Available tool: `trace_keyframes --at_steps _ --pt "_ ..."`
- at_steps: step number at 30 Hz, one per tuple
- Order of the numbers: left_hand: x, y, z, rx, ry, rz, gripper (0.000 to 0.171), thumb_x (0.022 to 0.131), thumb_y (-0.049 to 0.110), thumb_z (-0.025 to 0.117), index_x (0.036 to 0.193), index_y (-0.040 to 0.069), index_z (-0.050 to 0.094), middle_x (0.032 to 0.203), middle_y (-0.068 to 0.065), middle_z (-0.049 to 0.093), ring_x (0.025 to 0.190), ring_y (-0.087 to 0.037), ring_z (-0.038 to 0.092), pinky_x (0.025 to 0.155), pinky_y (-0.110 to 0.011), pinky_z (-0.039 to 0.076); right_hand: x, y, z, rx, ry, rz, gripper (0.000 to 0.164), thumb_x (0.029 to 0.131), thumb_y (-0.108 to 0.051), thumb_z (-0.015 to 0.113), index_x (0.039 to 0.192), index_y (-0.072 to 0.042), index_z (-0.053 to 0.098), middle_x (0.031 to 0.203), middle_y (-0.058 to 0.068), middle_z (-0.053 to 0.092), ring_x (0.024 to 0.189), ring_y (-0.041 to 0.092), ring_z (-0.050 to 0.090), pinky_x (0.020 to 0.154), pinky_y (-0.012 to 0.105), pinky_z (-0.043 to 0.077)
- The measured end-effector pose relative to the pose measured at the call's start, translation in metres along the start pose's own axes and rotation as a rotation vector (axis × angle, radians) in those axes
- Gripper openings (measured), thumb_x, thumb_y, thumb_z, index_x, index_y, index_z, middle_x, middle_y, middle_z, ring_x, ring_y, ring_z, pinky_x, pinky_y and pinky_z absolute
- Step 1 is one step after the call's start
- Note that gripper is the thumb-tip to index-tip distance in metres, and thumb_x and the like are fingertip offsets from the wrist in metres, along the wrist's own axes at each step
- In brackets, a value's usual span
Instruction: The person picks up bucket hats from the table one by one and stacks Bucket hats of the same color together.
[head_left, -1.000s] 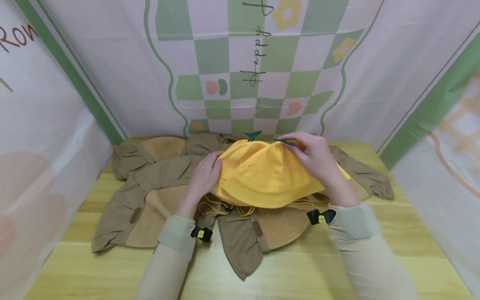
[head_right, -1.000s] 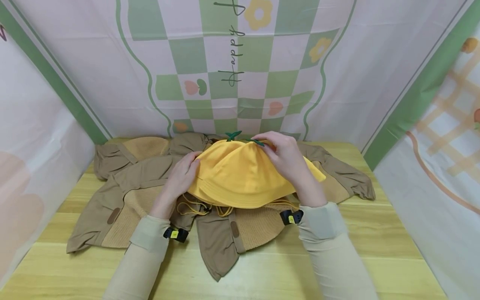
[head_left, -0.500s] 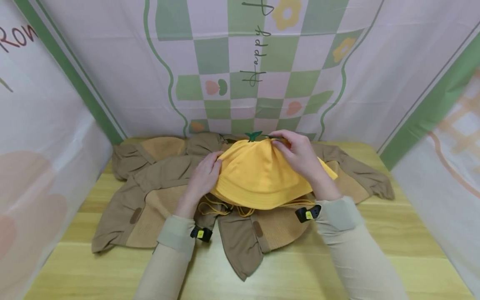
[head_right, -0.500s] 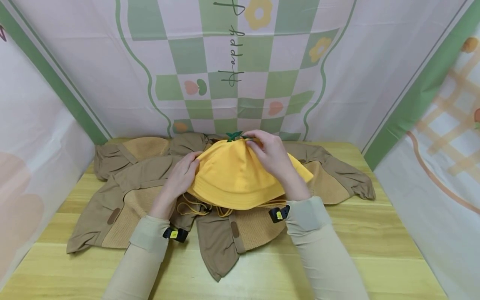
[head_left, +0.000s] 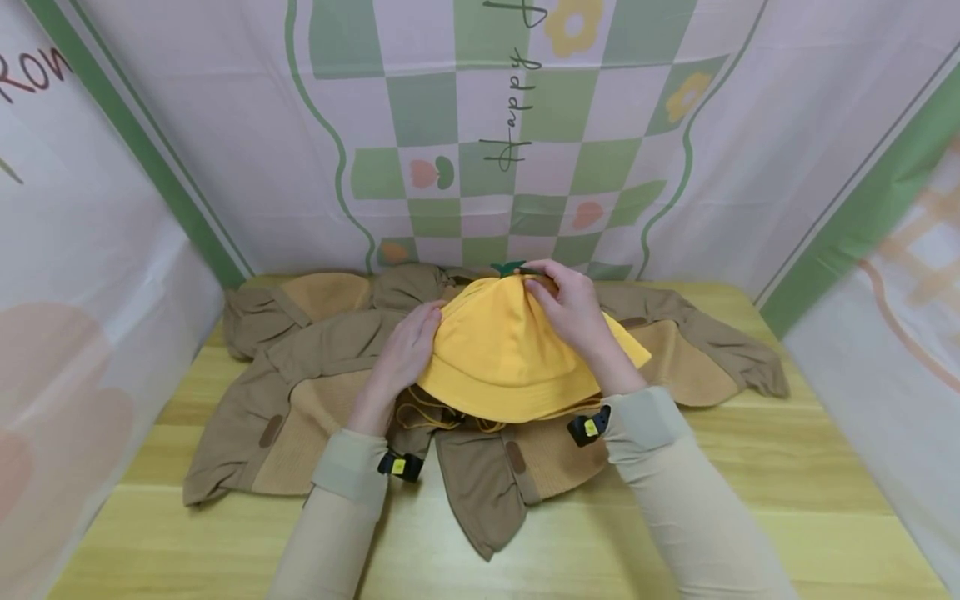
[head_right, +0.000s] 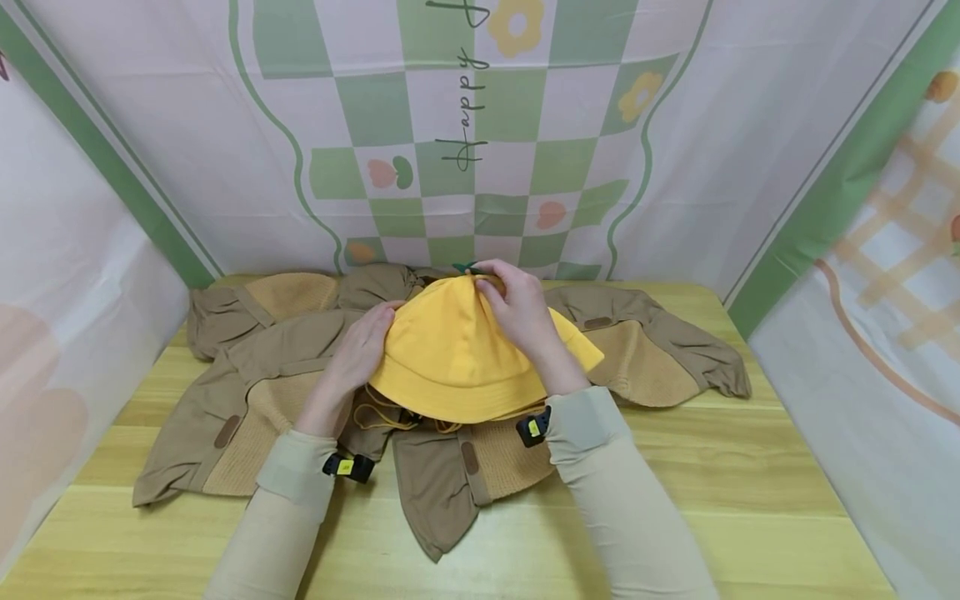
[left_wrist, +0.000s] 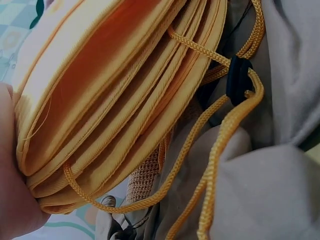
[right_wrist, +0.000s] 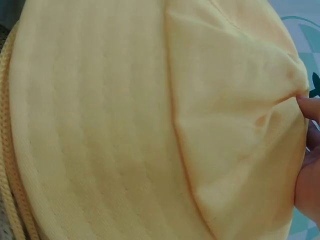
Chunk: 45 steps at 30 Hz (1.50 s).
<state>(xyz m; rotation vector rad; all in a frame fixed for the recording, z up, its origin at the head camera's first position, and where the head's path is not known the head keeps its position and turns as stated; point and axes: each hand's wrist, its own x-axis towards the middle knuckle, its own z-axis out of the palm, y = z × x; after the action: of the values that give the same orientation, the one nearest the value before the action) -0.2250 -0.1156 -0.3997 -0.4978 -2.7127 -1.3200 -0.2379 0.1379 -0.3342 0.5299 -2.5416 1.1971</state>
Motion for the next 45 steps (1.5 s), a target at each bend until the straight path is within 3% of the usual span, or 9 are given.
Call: trace_keyframes --at_steps 5,11,16,21,25,34,39,45 --pt "0.0 0.0 0.0 0.019 -0.001 0.002 0.061 0.107 0.052 0.029 0.145 0.009 0.05 0.144 -0.012 0.055 0.135 -0.031 0.051 0.113 -0.049 0.041 0.0 0.003 0.011 0.015 0.045 0.001 0.025 0.102 -0.012 0.057 0.122 -0.001 0.065 0.123 0.019 0.069 0.119 0.034 0.063 0.104 0.046 0.049" --pt "0.0 0.001 0.002 0.072 -0.025 -0.056 0.088 0.087 0.073 0.056 0.148 0.01 0.045 0.146 -0.01 0.054 0.131 -0.032 0.054 0.108 -0.051 0.045 -0.002 0.008 0.025 0.043 0.129 -0.036 0.023 0.101 -0.009 0.058 0.119 0.003 0.066 0.119 0.021 0.069 0.118 0.035 0.064 0.105 0.044 0.049" --pt "0.0 -0.001 0.004 0.105 -0.015 -0.034 0.088 0.083 0.067 0.068 0.147 0.01 0.047 0.143 -0.01 0.056 0.128 -0.033 0.056 0.106 -0.051 0.046 -0.003 0.013 0.035 0.047 0.11 -0.062 0.021 0.101 -0.007 0.057 0.118 0.002 0.065 0.118 0.02 0.068 0.116 0.034 0.064 0.103 0.045 0.05" --pt "0.001 0.001 0.004 0.108 0.013 -0.015 0.079 0.086 0.058 0.071 0.144 0.009 0.05 0.139 -0.011 0.06 0.124 -0.033 0.059 0.103 -0.05 0.048 -0.004 0.018 0.032 -0.04 0.073 -0.064 0.025 0.102 -0.011 0.057 0.123 0.0 0.063 0.127 0.02 0.063 0.123 0.037 0.056 0.107 0.051 0.044" --pt "0.001 0.002 0.005 0.103 0.025 -0.018 0.076 0.087 0.056 0.071 0.143 0.009 0.051 0.138 -0.011 0.061 0.122 -0.032 0.06 0.101 -0.049 0.049 -0.008 0.024 0.022 -0.103 0.009 -0.012 0.039 0.103 -0.024 0.056 0.135 -0.001 0.056 0.137 0.021 0.056 0.132 0.038 0.049 0.112 0.053 0.037" --pt "0.002 0.003 0.007 0.103 0.058 0.009 0.067 0.088 0.051 0.073 0.139 0.012 0.055 0.133 -0.009 0.064 0.117 -0.03 0.063 0.098 -0.048 0.051 -0.019 0.047 0.001 -0.244 -0.112 0.221 0.078 0.098 -0.067 0.04 0.15 -0.008 0.041 0.153 0.019 0.046 0.14 0.042 0.043 0.115 0.058 0.034" --pt "0.003 0.004 0.008 0.092 0.076 0.039 0.062 0.088 0.049 0.073 0.135 0.013 0.057 0.129 -0.008 0.066 0.112 -0.029 0.064 0.094 -0.047 0.052 -0.022 0.063 -0.009 -0.29 -0.193 0.285 0.084 0.096 -0.074 0.033 0.149 -0.009 0.042 0.148 0.023 0.05 0.134 0.047 0.047 0.111 0.061 0.037" --pt "0.003 0.003 0.008 0.093 0.099 0.065 0.055 0.089 0.047 0.073 0.131 0.013 0.059 0.125 -0.007 0.067 0.11 -0.028 0.065 0.094 -0.047 0.052 -0.024 0.077 -0.019 -0.275 -0.281 0.342 0.088 0.094 -0.076 0.035 0.153 -0.011 0.038 0.151 0.023 0.047 0.138 0.049 0.042 0.113 0.063 0.033"
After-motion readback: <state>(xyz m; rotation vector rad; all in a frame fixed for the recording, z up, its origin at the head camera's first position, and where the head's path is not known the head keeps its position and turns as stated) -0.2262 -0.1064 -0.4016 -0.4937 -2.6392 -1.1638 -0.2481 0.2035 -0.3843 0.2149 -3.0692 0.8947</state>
